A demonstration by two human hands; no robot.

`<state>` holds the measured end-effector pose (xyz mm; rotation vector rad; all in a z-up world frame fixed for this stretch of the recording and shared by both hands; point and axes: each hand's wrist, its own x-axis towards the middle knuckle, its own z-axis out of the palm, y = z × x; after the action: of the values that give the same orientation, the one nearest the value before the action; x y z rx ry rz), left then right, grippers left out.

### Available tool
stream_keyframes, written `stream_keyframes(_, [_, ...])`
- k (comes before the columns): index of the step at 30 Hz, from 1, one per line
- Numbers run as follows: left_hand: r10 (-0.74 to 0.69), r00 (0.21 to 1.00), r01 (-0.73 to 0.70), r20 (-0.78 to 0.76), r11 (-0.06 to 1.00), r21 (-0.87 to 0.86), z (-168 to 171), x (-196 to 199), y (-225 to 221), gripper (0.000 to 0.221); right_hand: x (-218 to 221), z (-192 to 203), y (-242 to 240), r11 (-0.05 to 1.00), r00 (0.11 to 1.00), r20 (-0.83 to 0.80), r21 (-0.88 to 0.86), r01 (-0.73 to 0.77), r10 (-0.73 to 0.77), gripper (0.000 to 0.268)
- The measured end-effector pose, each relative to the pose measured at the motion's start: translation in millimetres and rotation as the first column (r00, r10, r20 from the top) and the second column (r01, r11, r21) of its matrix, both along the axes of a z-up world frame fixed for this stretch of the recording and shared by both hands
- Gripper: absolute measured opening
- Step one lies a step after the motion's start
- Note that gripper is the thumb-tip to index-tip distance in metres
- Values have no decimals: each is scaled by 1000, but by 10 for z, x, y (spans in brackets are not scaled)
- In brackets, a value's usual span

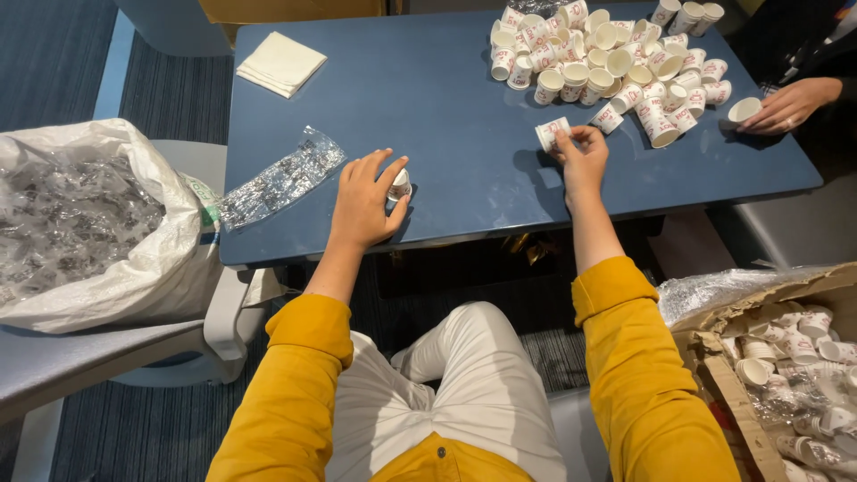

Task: Packing small paper cups into plastic sleeves and boxes.

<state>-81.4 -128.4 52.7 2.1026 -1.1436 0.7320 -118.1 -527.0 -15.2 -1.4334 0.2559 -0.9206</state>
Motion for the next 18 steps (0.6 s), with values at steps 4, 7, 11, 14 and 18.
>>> stream_keyframes(4, [9,1000,-9,1,992,-123,-225,-60,-234,40,31,97,457,908,966,-23,345,-236,259,18])
stream_keyframes(7, [-101,964,17,-244,946,-323,-257,-226,-667,41,-2,180,744,912,939,-48,259,-318,341,16])
stream_keyframes(11, [-313,747,-30,-586,865,-500,-397,-184,-1240,57,-85,126,744,892,892,-45,81,-445,449,17])
stream_keyframes(14, [-344,632,-64,-695,870,-488,-452,-50,-1380,56,-91,130,751,844,843,-53,45,-534,536,19])
stream_keyframes(18, [-312,586,-89,-747,892,-443,-417,-74,-1390,52,-117,180,787,844,839,-97,32,-535,535,20])
